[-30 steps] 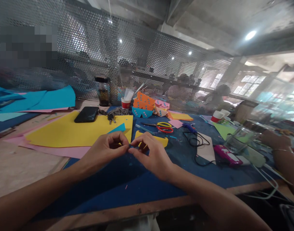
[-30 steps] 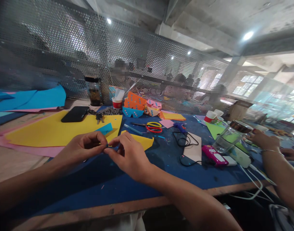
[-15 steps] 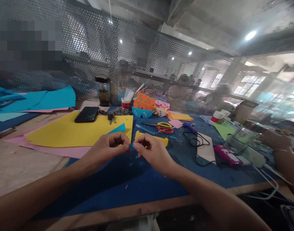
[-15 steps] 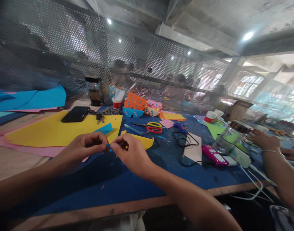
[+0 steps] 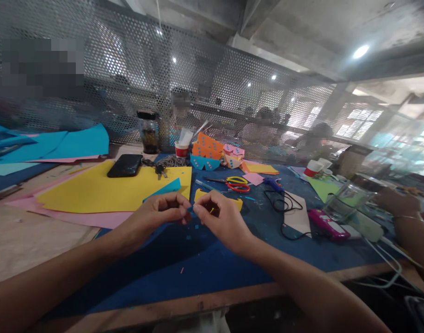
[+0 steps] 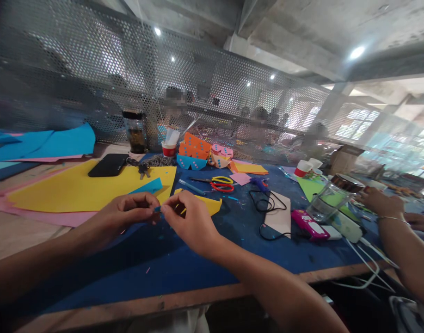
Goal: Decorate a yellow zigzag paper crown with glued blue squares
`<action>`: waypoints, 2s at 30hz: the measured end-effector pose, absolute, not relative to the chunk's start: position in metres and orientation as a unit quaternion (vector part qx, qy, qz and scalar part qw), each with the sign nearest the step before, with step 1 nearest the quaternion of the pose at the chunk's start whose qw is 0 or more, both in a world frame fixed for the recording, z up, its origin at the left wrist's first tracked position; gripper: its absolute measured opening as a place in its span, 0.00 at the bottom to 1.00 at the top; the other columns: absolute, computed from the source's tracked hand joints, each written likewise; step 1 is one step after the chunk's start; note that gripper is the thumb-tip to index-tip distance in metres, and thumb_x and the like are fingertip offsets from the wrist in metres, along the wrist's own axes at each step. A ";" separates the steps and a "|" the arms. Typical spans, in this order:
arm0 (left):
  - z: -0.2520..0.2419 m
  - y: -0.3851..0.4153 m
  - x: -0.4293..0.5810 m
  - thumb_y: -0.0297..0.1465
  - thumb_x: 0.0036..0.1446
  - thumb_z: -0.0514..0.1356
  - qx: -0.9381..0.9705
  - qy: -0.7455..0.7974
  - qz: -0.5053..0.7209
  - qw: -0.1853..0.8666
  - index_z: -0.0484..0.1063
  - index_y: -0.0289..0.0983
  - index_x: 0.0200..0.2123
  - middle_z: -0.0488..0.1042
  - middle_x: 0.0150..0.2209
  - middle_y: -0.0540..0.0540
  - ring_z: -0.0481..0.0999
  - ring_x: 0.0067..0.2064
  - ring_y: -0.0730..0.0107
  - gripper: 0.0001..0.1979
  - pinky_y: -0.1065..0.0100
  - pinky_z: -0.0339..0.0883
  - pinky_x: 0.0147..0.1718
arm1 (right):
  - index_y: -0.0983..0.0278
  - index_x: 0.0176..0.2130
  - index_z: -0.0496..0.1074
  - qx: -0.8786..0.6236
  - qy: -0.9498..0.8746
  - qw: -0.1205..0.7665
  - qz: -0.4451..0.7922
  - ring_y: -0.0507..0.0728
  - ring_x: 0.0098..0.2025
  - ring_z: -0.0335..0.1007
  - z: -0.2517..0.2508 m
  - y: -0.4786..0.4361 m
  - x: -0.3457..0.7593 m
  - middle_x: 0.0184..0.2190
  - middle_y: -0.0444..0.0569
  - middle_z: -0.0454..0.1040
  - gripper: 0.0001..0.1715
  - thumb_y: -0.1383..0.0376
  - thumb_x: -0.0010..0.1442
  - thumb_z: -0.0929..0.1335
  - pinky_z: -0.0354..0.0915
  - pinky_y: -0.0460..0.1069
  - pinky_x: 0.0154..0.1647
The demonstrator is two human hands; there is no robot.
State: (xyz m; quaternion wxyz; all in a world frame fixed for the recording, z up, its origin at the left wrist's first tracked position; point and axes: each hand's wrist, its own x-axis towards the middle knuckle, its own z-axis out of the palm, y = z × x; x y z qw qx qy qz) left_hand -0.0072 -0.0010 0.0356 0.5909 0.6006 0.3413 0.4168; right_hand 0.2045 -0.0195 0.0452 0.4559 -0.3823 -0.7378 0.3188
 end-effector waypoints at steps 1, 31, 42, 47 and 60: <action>0.035 -0.001 -0.007 0.36 0.53 0.73 0.589 0.336 0.408 0.611 0.82 0.38 0.35 0.80 0.32 0.47 0.78 0.36 0.65 0.09 0.67 0.71 0.40 | 0.63 0.37 0.74 -0.375 -0.750 0.463 0.288 0.51 0.32 0.71 0.044 -0.020 0.205 0.33 0.43 0.75 0.06 0.63 0.67 0.71 0.66 0.46 0.33; 0.040 -0.006 -0.008 0.33 0.57 0.72 0.493 0.284 0.317 0.759 0.81 0.36 0.37 0.81 0.33 0.45 0.79 0.35 0.66 0.08 0.65 0.76 0.40 | 0.62 0.38 0.76 -0.352 -0.762 0.469 0.276 0.51 0.34 0.72 0.045 -0.018 0.206 0.36 0.43 0.75 0.06 0.63 0.68 0.72 0.68 0.46 0.35; 0.035 -0.006 -0.004 0.40 0.51 0.77 0.532 0.351 0.349 0.687 0.83 0.38 0.31 0.81 0.29 0.47 0.78 0.33 0.67 0.13 0.66 0.76 0.38 | 0.63 0.37 0.74 -0.392 -0.711 0.436 0.389 0.51 0.31 0.73 0.046 -0.018 0.203 0.34 0.44 0.78 0.11 0.57 0.64 0.73 0.69 0.48 0.33; 0.036 -0.006 -0.005 0.38 0.53 0.76 0.534 0.339 0.355 0.689 0.82 0.38 0.30 0.81 0.30 0.47 0.78 0.34 0.68 0.11 0.67 0.76 0.39 | 0.63 0.37 0.74 -0.397 -0.697 0.429 0.416 0.50 0.28 0.73 0.049 -0.018 0.203 0.31 0.42 0.77 0.12 0.57 0.64 0.73 0.69 0.47 0.31; 0.036 -0.005 -0.006 0.38 0.56 0.73 0.565 0.353 0.345 0.661 0.80 0.39 0.30 0.82 0.31 0.46 0.79 0.35 0.65 0.10 0.66 0.74 0.39 | 0.63 0.37 0.73 -0.416 -0.697 0.441 0.383 0.51 0.28 0.73 0.050 -0.018 0.204 0.29 0.41 0.75 0.09 0.60 0.66 0.72 0.67 0.47 0.31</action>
